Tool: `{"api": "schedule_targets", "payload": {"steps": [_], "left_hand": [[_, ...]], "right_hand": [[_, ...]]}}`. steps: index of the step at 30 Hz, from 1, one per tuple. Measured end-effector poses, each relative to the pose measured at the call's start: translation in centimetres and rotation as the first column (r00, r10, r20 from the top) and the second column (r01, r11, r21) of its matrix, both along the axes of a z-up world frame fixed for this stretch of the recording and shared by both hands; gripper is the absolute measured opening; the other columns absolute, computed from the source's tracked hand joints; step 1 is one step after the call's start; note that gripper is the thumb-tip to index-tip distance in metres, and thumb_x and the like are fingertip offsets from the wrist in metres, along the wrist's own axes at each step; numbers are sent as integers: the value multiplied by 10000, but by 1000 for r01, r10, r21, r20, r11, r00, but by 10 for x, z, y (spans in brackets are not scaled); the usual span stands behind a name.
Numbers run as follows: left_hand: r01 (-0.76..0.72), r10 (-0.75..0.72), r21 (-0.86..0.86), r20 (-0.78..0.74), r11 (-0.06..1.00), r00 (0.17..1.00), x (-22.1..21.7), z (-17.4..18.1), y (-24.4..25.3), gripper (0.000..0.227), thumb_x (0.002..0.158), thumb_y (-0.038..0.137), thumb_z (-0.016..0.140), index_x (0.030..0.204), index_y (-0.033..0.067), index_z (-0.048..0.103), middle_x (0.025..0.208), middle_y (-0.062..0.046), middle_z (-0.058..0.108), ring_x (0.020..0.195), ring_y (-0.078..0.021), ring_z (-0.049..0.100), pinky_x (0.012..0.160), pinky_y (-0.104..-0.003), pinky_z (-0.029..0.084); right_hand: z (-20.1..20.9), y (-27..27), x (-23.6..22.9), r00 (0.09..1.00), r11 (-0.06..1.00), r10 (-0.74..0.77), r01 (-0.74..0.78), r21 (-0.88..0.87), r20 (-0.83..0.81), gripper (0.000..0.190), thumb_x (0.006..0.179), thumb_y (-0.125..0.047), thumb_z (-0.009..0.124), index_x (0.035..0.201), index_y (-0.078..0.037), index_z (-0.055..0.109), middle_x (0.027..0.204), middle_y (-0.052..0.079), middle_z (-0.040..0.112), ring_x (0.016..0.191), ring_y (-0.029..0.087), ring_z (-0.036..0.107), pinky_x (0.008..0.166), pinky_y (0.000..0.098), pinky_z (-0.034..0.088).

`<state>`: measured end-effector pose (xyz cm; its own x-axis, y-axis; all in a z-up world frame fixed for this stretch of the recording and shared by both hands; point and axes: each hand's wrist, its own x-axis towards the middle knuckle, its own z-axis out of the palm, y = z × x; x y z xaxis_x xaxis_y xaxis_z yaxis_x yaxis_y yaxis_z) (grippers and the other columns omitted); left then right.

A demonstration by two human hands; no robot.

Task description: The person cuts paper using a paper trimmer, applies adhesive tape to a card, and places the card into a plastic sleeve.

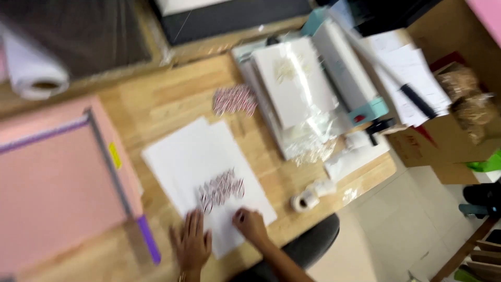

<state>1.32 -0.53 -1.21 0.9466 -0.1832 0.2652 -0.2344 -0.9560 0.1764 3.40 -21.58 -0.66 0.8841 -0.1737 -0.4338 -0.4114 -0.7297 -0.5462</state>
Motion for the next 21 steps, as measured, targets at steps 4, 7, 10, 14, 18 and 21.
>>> {"api": "schedule_targets", "payload": {"steps": [4,7,10,14,18,21], "left_hand": [[-32,31,-13,-15,999,999,-13,4,-1,623,900,429,526,1472,182,526,1553,-41,510,1462,-172,442,1233,-589,141],[-25,23,-22,-92,999,996,-10,4,4,638,966,455,429,1556,211,425,1623,-13,417,1512,-161,357,1228,-571,102],[-11,9,-21,-116,1000,993,-10,-8,5,620,992,471,387,1578,269,389,1646,8,369,1533,-174,307,1220,-607,71],[-29,23,-25,-201,999,979,-12,-4,6,635,977,472,417,1586,300,360,1667,20,327,1554,-162,260,1222,-611,83],[-10,0,-42,-225,999,974,-14,-2,8,643,980,479,404,1595,303,343,1676,23,305,1556,-172,245,1214,-617,91],[-6,-5,-44,-246,999,969,-14,-4,9,637,988,465,393,1602,310,326,1688,29,281,1566,-174,220,1215,-616,86]], "right_hand": [[2,-2,-4,990,993,71,-81,-80,-123,279,901,-349,630,1009,-125,755,818,147,778,831,402,759,784,544,602],[9,10,2,994,990,40,-53,-132,-101,243,855,-344,663,968,-152,763,787,111,779,791,356,771,749,484,619],[24,13,7,993,977,77,-92,-190,-84,250,868,-339,651,951,-130,760,771,117,779,795,375,765,767,504,610],[40,16,9,993,973,79,-96,-208,-91,232,863,-307,651,957,-113,738,756,117,774,781,363,766,767,482,606],[31,11,10,995,976,77,-89,-201,-65,224,865,-289,649,980,-107,711,771,121,775,793,365,764,773,491,600],[25,9,12,993,968,107,-113,-226,-39,204,862,-288,661,961,-118,714,771,99,776,785,346,762,762,477,604]]}}
